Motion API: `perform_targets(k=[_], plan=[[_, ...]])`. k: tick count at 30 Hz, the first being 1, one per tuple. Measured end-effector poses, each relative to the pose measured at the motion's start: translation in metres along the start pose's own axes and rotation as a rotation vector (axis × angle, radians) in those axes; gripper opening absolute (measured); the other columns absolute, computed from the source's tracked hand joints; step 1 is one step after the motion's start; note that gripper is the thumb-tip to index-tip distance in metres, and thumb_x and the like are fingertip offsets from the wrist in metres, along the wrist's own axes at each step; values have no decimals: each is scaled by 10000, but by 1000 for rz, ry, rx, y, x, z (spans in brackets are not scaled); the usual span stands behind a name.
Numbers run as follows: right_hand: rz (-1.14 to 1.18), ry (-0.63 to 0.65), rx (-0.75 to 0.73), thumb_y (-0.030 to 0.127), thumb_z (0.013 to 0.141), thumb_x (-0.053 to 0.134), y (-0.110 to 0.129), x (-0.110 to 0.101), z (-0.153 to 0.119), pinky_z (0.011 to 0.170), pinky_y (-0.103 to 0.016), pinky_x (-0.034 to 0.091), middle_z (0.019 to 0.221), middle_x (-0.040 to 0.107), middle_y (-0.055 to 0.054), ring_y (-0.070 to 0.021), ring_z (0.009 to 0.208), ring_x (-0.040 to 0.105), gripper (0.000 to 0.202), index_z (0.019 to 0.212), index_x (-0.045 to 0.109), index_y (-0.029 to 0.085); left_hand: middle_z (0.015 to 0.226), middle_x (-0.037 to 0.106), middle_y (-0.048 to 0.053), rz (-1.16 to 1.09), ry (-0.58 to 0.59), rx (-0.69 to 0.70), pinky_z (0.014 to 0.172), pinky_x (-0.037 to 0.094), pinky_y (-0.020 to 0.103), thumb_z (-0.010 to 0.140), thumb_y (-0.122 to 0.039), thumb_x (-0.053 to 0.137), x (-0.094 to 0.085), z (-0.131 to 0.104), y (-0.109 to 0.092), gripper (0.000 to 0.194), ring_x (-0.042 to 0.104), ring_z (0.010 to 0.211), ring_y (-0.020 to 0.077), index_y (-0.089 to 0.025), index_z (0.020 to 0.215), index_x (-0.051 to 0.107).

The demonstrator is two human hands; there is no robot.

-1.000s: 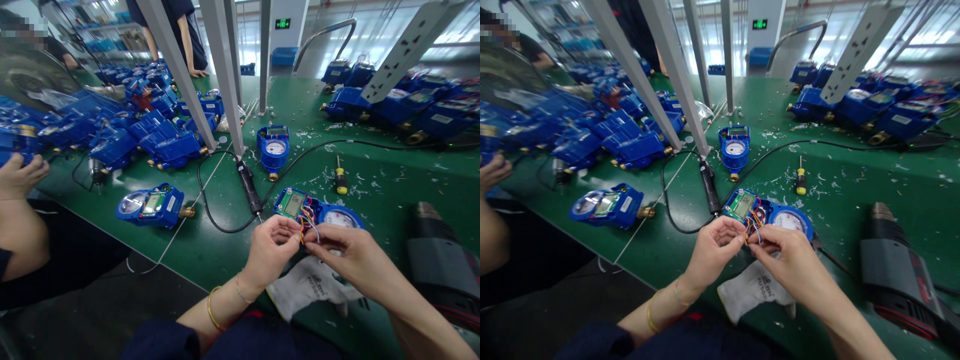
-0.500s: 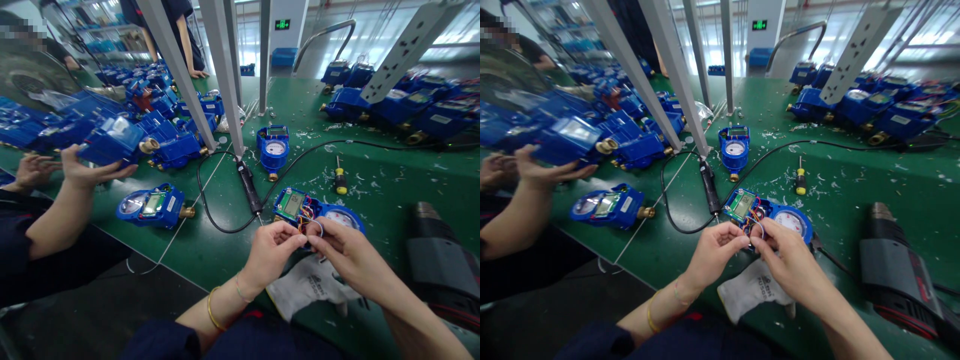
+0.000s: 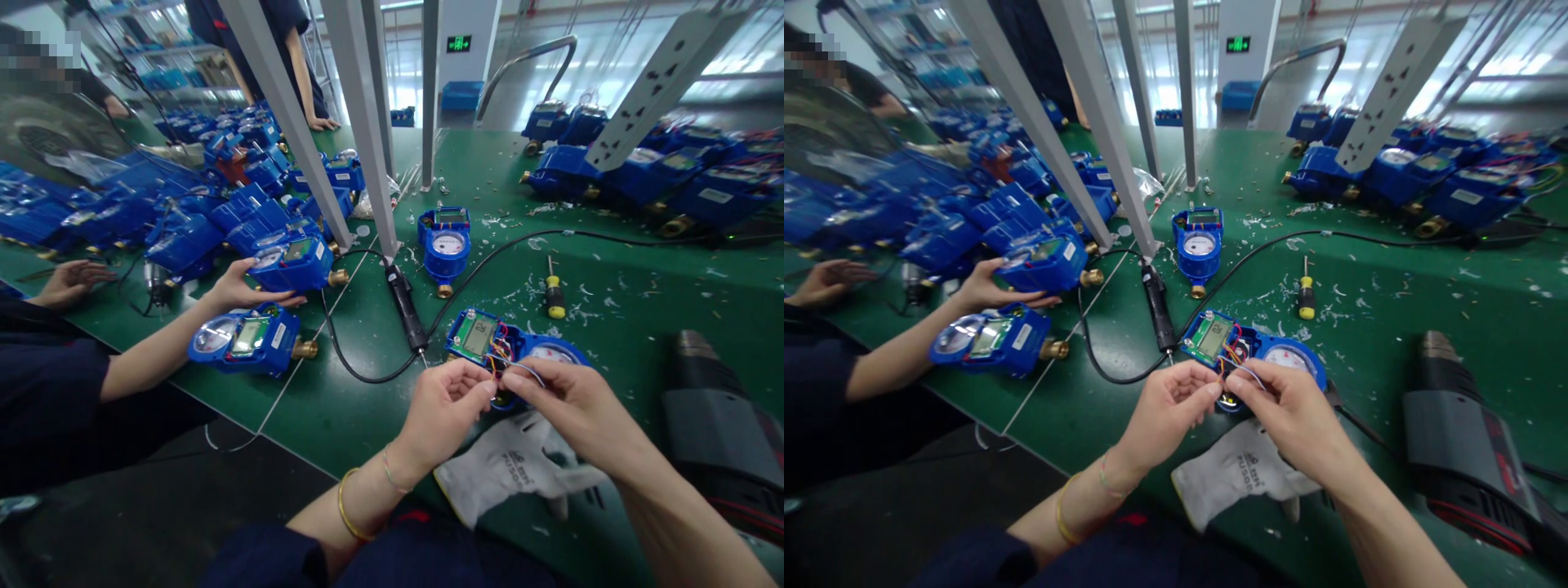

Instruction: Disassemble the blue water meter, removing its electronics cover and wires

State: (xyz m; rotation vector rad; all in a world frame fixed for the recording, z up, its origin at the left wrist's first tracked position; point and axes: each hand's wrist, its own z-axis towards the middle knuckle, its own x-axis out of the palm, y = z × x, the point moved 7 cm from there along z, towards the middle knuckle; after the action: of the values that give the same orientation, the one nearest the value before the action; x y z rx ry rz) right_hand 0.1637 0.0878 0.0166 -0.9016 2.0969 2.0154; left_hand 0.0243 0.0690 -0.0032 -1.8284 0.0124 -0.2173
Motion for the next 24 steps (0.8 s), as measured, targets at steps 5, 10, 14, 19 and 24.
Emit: perform_targets(k=[5,10,14,19,24], plan=[[56,-153,56,581,872,543,-11,-11,1,602,-252,417,733,634,-44,-149,665,534,447,791,681,164,566,581,-33,42,36,-13,469,393,179,797,-205,595,-3,0,1,120,473,455,62,-138,857,674],[149,-160,99,616,849,559,-16,-12,3,527,-226,371,663,589,-31,-121,588,490,477,791,635,149,545,585,-42,90,9,-46,455,410,177,762,-203,618,-5,0,1,123,489,426,66,-145,859,665],[69,-94,53,614,863,522,-7,-7,3,538,-239,373,652,573,-33,-132,605,492,494,726,635,153,515,575,-48,140,-52,-26,417,396,173,814,-332,654,-4,0,3,168,485,391,68,-166,804,627],[-44,-38,79,571,845,550,-3,7,5,500,-248,298,566,503,3,-114,535,417,440,741,671,161,549,603,-31,191,-43,47,458,464,184,884,-369,590,-2,-2,0,212,549,423,83,-182,785,587],[-6,-110,81,531,842,493,2,15,12,500,-257,315,571,571,-18,-125,509,459,416,710,628,161,636,655,-6,274,-20,135,495,490,192,905,-333,568,-2,-4,-5,198,600,476,92,-185,778,597]])
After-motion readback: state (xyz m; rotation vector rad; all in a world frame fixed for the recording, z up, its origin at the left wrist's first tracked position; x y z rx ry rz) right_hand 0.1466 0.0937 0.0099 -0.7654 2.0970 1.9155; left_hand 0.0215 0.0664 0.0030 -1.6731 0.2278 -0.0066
